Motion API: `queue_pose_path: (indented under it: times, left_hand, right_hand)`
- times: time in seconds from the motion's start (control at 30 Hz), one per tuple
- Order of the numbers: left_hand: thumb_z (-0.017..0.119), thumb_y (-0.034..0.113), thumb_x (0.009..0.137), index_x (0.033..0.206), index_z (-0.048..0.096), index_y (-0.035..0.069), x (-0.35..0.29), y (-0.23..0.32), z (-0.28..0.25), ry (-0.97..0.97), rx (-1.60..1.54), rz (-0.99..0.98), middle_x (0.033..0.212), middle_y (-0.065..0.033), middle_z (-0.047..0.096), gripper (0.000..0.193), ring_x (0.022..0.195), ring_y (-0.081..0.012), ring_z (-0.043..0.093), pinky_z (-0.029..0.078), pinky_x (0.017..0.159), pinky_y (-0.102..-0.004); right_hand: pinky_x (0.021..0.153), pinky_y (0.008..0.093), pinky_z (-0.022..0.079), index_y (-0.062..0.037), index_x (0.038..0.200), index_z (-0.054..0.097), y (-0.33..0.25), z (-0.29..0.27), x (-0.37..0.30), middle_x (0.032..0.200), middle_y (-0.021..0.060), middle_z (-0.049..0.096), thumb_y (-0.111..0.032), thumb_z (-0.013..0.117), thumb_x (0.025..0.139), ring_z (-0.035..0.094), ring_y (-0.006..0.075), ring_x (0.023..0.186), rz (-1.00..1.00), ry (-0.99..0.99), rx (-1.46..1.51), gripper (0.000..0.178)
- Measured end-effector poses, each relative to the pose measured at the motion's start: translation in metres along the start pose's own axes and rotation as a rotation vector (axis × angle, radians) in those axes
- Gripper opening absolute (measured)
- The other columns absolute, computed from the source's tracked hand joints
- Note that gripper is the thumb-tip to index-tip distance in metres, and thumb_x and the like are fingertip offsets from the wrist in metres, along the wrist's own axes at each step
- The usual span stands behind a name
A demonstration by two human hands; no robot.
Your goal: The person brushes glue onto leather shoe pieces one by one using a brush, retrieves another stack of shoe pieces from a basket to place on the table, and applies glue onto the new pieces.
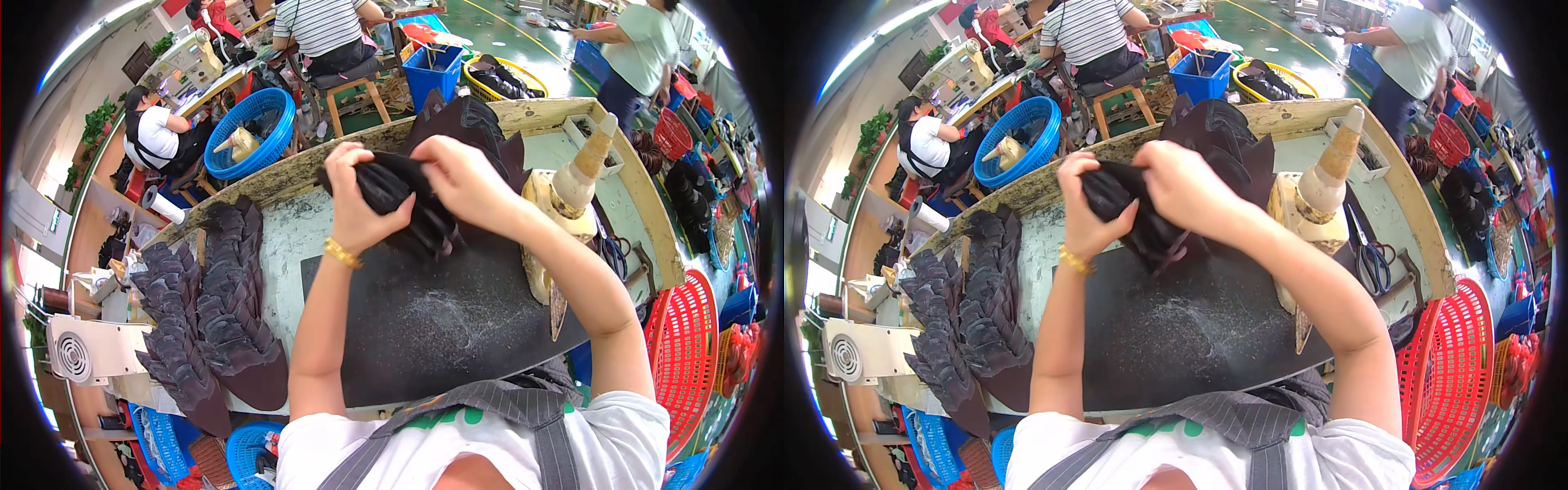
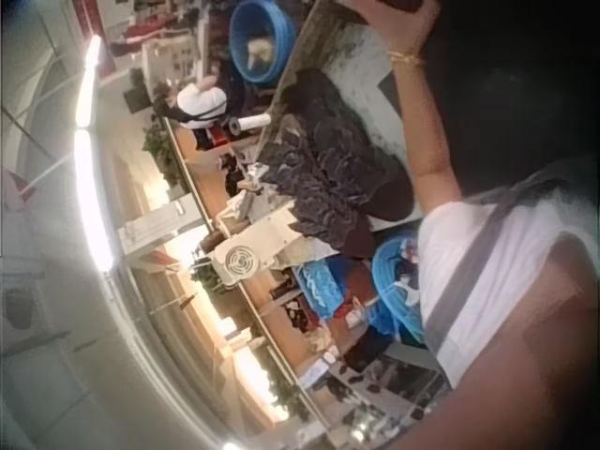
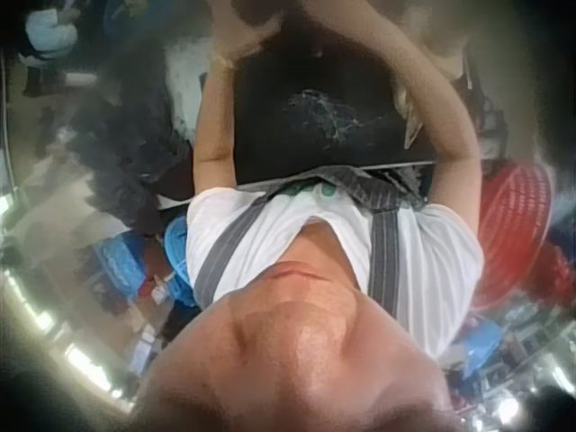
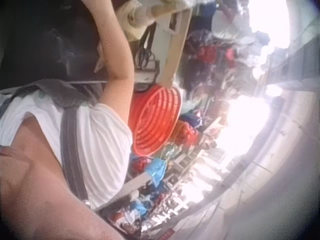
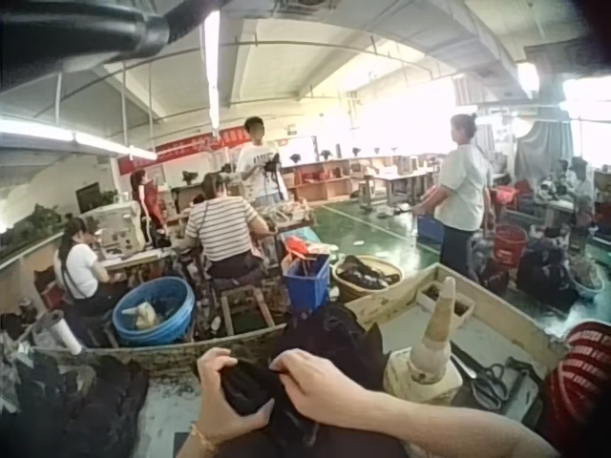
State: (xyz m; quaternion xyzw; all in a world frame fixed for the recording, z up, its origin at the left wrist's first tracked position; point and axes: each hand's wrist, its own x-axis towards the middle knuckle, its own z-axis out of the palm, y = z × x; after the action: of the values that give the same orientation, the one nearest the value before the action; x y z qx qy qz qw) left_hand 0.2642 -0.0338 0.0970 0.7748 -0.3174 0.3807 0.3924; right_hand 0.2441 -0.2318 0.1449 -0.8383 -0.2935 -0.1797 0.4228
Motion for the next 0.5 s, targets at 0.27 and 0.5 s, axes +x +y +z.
queue_pose_path:
  times: [0.27, 0.5]
  left_hand:
    - [0.084, 0.023, 0.045, 0.114, 0.054, 0.007, -0.020, 0.126, -0.133, -0.291, 0.159, -0.056, 0.110, -0.0164, 0.047, 0.077, 0.101, -0.0324, 0.050, 0.044, 0.088, -0.0403]
    - [0.083, 0.029, 0.051, 0.102, 0.059, 0.009, -0.051, 0.153, -0.161, -0.828, 0.227, -0.356, 0.105, -0.0167, 0.053, 0.059, 0.099, -0.0371, 0.053, 0.046, 0.086, -0.0423]
  right_hand:
    - [0.072, 0.0477, 0.049, 0.0020, 0.111, 0.047, -0.124, 0.029, -0.075, 0.098, 0.0223, 0.053, -0.008, 0.060, 0.087, 0.059, 0.0419, 0.085, -0.151, -0.149, 0.494, 0.029]
    - [0.075, 0.0231, 0.052, 0.0008, 0.110, 0.062, -0.095, -0.048, -0.130, 0.092, 0.0044, 0.066, -0.005, 0.057, 0.097, 0.064, 0.0091, 0.085, 0.349, 0.130, 0.548, 0.016]
